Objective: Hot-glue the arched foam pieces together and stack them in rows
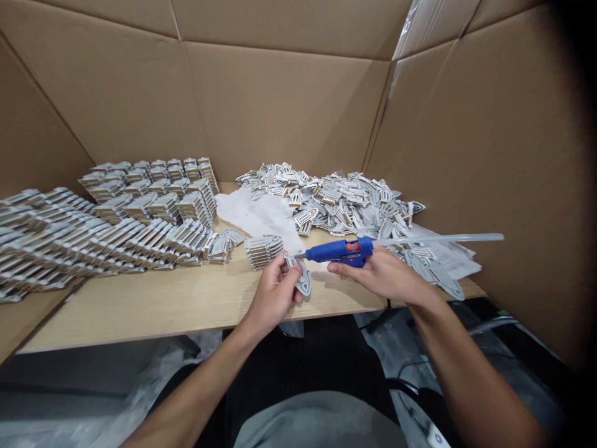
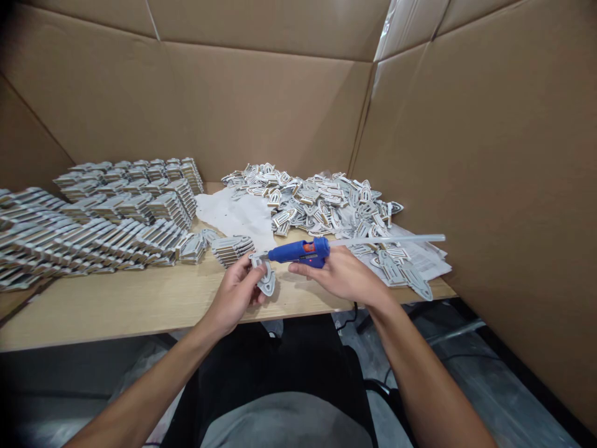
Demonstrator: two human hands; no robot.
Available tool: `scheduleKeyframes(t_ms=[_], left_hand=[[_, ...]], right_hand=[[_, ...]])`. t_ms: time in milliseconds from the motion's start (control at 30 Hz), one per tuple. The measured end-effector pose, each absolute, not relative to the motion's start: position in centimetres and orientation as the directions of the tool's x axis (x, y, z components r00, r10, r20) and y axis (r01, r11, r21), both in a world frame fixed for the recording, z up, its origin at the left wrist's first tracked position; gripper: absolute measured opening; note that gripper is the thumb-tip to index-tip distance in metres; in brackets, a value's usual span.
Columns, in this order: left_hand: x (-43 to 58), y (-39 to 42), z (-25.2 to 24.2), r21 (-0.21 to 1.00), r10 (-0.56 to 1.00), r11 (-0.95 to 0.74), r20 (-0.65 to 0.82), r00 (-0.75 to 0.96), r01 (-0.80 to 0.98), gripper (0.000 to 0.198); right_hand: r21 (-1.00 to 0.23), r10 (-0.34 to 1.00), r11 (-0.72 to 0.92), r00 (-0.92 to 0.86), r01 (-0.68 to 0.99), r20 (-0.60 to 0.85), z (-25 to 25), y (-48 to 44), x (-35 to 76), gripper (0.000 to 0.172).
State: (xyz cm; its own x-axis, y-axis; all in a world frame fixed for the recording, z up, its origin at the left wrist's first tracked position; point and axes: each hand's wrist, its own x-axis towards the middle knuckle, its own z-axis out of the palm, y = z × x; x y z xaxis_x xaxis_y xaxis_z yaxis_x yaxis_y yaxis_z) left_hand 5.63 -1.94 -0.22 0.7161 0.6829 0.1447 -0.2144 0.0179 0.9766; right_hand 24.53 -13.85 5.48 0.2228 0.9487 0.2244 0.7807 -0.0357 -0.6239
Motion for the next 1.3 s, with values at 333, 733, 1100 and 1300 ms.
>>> scheduleKeyframes(t_ms=[333, 733, 1100, 1300], left_hand=[[5.7, -1.9, -0.3, 0.974, 0.695, 0.008, 0.157, 0.702, -0.226, 0.022], [5.7, -2.0, 0.0, 0.975, 0.69, 0.009, 0.155, 0.707, -0.223, 0.022], [5.6, -1.9, -0.5, 0.971, 0.69, -0.113, 0.229, 0.686, -0.211, 0.022], [5.7, -2.1, -0.7, 0.969, 0.696, -0.131, 0.241, 0.677, -0.211, 0.024]], right_hand=[[-0.589, 0.947, -0.033, 0.214, 0.808, 0.241, 5.6, -13.9, 24.5, 0.036], [-0.58, 0.951, -0.049, 0.215, 0.813, 0.221, 5.6, -14.0, 24.4, 0.04], [-0.496, 0.916, -0.101, 0.275, 0.862, 0.291, 5.9, -15.4, 21.4, 0.036], [-0.442, 0.889, -0.069, 0.256, 0.895, 0.379, 6.9, -16.0, 20.1, 0.032]])
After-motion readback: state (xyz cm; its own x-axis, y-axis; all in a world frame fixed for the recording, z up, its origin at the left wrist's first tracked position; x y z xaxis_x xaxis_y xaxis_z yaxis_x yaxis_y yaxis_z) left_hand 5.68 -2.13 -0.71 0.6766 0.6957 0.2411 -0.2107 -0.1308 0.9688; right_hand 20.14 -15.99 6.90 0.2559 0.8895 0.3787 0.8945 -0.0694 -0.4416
